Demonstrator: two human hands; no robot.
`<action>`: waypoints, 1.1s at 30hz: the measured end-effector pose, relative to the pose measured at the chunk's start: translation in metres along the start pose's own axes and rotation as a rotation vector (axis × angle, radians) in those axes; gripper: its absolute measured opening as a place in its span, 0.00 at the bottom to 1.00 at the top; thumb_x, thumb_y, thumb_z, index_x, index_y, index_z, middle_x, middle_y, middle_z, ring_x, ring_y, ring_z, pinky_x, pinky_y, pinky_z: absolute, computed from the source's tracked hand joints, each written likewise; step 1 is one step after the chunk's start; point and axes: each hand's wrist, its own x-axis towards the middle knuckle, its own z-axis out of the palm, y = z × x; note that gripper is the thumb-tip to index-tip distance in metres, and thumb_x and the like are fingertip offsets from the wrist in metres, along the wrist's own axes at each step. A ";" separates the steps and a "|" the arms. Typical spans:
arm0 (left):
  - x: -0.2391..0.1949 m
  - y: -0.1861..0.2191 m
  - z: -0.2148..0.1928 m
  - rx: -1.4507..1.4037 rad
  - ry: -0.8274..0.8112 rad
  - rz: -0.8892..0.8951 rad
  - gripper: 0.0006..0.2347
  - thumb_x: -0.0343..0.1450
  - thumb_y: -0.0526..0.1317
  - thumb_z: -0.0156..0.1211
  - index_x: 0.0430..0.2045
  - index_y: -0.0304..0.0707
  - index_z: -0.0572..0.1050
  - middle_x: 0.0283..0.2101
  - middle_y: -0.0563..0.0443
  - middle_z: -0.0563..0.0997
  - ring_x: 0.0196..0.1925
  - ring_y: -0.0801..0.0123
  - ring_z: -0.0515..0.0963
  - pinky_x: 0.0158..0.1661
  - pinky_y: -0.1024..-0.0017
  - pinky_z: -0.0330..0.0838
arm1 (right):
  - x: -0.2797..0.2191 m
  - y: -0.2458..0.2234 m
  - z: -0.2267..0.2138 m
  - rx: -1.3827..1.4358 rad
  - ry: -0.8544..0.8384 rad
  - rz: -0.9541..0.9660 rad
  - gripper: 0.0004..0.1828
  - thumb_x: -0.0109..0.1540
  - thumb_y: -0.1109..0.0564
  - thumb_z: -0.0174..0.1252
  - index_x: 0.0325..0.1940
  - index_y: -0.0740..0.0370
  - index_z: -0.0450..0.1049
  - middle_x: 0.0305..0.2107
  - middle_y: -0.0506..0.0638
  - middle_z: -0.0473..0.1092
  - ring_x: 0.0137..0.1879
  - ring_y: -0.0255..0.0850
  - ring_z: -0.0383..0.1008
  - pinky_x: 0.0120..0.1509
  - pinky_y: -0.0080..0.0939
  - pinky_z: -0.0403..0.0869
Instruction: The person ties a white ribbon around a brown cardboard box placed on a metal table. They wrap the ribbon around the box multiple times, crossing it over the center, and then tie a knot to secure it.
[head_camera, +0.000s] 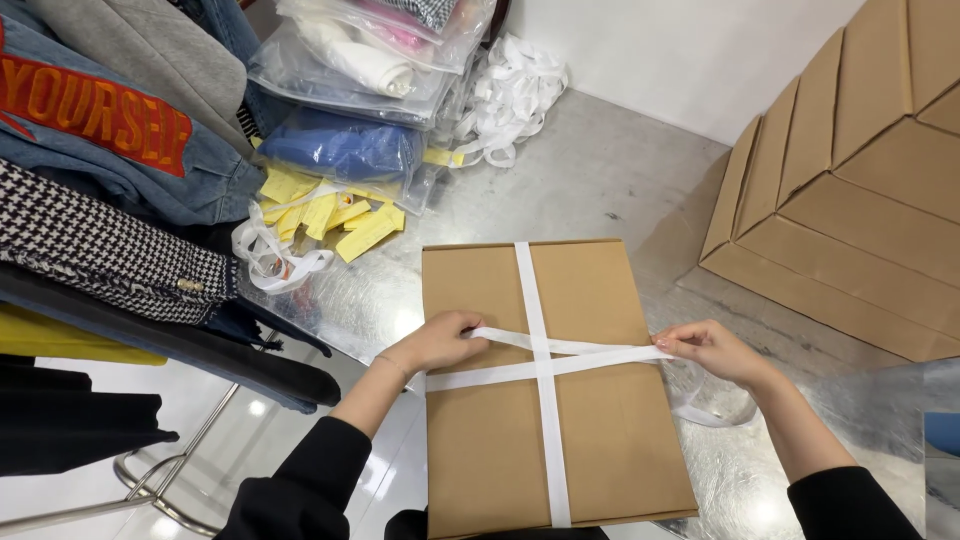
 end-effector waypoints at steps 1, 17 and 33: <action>0.000 -0.001 -0.001 0.001 0.001 0.004 0.12 0.70 0.46 0.61 0.33 0.35 0.82 0.35 0.43 0.82 0.43 0.55 0.81 0.45 0.62 0.76 | 0.003 0.010 0.001 -0.002 0.004 -0.002 0.13 0.63 0.59 0.67 0.28 0.72 0.87 0.39 0.58 0.85 0.47 0.43 0.78 0.59 0.50 0.77; -0.088 -0.045 -0.011 -0.143 0.377 -0.158 0.13 0.66 0.46 0.74 0.22 0.46 0.73 0.26 0.60 0.73 0.30 0.75 0.68 0.35 0.76 0.61 | -0.071 0.036 0.067 0.167 0.498 0.519 0.34 0.72 0.38 0.49 0.47 0.75 0.84 0.38 0.66 0.83 0.38 0.54 0.82 0.45 0.49 0.78; -0.098 -0.050 -0.038 -0.179 0.805 -0.358 0.11 0.76 0.43 0.54 0.46 0.55 0.85 0.29 0.52 0.89 0.41 0.55 0.88 0.42 0.60 0.77 | 0.062 0.156 0.010 1.409 0.521 0.501 0.08 0.67 0.58 0.60 0.51 0.55 0.76 0.41 0.42 0.78 0.50 0.39 0.82 0.60 0.47 0.78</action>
